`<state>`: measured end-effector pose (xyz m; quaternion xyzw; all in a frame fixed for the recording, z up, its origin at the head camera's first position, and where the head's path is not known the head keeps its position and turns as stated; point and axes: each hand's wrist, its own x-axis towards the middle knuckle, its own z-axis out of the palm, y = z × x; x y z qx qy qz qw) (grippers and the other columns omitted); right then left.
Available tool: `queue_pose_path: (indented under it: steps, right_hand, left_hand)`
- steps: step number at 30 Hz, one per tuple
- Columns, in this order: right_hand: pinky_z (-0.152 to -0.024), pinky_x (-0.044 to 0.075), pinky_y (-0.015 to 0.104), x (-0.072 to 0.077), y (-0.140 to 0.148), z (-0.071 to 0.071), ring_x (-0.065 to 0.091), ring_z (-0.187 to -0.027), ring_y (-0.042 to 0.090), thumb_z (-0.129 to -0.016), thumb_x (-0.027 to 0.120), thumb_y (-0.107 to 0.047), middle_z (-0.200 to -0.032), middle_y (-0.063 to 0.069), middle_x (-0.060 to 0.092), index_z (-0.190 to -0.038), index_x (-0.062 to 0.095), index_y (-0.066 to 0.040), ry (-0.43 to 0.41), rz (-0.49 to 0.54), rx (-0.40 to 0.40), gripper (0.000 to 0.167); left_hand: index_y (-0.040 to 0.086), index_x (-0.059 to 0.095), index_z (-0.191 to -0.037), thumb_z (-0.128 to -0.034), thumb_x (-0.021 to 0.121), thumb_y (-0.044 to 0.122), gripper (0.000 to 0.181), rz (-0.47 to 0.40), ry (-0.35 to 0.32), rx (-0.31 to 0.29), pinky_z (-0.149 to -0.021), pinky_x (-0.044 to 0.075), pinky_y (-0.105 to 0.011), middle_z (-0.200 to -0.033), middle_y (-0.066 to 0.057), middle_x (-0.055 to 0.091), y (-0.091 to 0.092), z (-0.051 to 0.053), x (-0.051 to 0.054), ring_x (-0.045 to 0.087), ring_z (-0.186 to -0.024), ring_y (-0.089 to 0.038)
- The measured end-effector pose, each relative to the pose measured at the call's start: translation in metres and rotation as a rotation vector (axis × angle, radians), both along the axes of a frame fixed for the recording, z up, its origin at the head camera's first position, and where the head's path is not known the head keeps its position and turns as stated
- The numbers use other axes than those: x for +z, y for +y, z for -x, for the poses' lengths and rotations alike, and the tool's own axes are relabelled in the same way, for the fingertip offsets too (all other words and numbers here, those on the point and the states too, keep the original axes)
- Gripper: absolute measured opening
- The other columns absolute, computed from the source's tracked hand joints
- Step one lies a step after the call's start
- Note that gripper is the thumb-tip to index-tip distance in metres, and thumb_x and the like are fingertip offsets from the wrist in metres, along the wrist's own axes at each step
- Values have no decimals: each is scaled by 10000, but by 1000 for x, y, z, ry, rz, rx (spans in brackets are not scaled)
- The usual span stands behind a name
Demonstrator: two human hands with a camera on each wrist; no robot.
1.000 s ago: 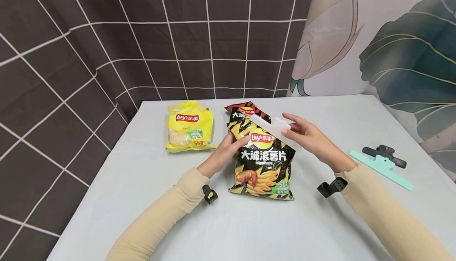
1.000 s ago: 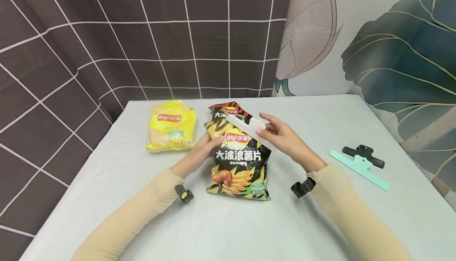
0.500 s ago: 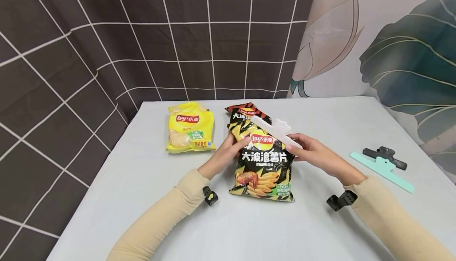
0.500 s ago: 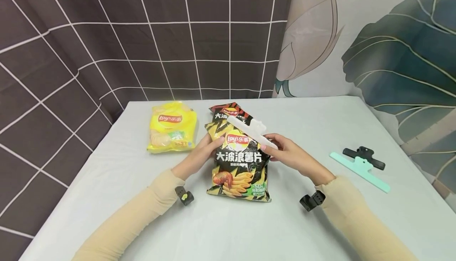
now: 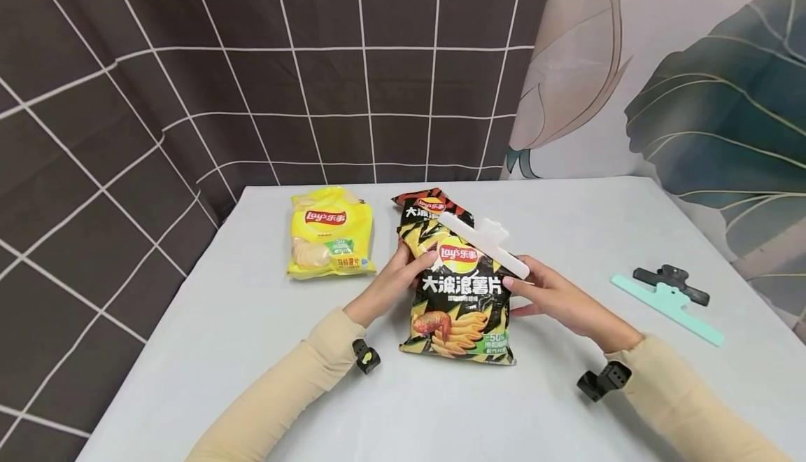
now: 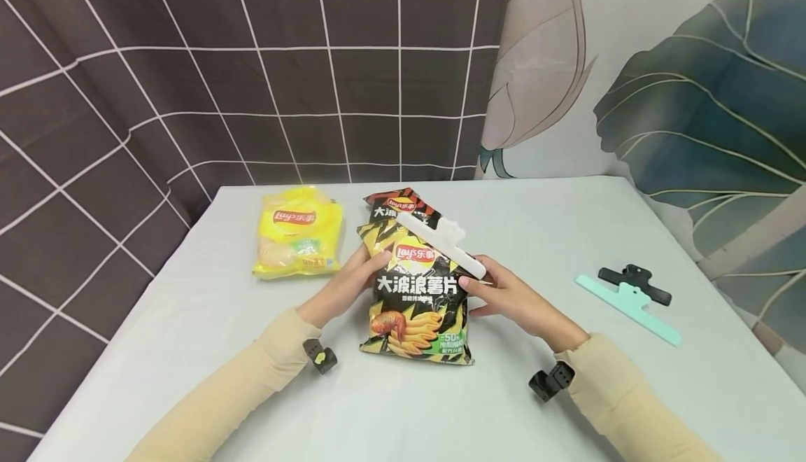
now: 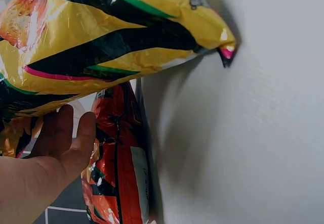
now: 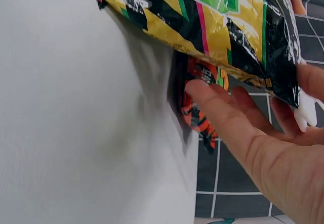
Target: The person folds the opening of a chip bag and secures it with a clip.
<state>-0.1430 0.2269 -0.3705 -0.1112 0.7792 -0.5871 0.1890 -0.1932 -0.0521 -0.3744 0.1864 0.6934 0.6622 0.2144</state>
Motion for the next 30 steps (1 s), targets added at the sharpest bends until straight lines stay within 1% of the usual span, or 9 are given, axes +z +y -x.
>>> queue_pose_path:
  steps: [4,8,10,13,15,19,23,26,30]
  right_hand:
    - [-830,565,440,-1,-2,-2,494,-1240,439,-1023,452,-310,-1367,292,427,-1380,312,-25,-7,18,-19,478]
    - [-804,573,423,-1,-4,-4,543,-1201,393,-1026,426,-348,-1351,291,444,-1340,326,-47,-17,28,-44,447]
    - [-794,575,417,-1,-5,-5,573,-1166,359,-1027,419,-351,-1340,297,447,-1331,329,-46,-14,32,-52,439]
    - [-779,579,411,-1,-5,-7,600,-1125,329,-1031,413,-337,-1325,318,448,-1343,320,-35,-6,35,-62,443]
    - [-768,581,411,-1,-6,-7,605,-1119,339,-1031,412,-332,-1322,329,450,-1359,311,-33,-3,39,-70,455]
    - [-746,584,418,-1,-7,-7,605,-1121,364,-1029,415,-337,-1312,327,466,-1365,308,-38,-1,48,-83,462]
    - [-721,585,425,-2,-7,-6,636,-1071,287,-1028,415,-340,-1281,299,502,-1349,319,-42,5,52,-91,449]
    - [-699,586,425,-1,-5,-7,645,-1047,247,-1029,412,-341,-1262,286,516,-1344,323,-39,15,46,-97,446]
    - [-678,586,423,1,-3,-7,640,-1058,271,-1028,413,-346,-1259,289,518,-1347,329,-31,34,30,-110,456]
  left_hand:
    - [177,247,-1460,-971,468,392,577,22,-3,-22,-1013,430,-350,-1381,-111,458,-1,-1,1,503,-1214,-222]
    - [171,260,-1454,-973,461,403,571,44,7,-37,-887,451,-286,-1364,-106,469,-2,-1,0,520,-1126,-179]
    - [177,260,-1453,-971,457,425,577,63,5,-42,-800,436,-261,-1341,-100,477,-3,-1,0,517,-1052,-159]
    - [185,245,-1461,-964,452,457,603,85,-4,-55,-739,417,-252,-1328,-107,480,-4,-2,-1,513,-1002,-156]
    - [191,230,-1466,-952,452,474,627,91,-20,-64,-737,420,-254,-1336,-111,475,-5,-2,-1,514,-1017,-162]
    - [203,194,-1478,-940,455,465,653,83,-49,-86,-799,456,-274,-1384,-116,450,-6,-3,0,520,-1126,-203]
    - [209,172,-1486,-945,458,443,656,72,-60,-125,-846,478,-304,-1412,-120,428,-6,-4,1,510,-1189,-232]
    - [207,164,-1485,-949,464,419,650,52,-68,-155,-892,493,-339,-1425,-126,416,-5,-4,2,507,-1213,-241]
    - [205,171,-1475,-941,483,410,652,34,-69,-172,-917,508,-374,-1419,-139,424,-3,-3,3,530,-1196,-237]
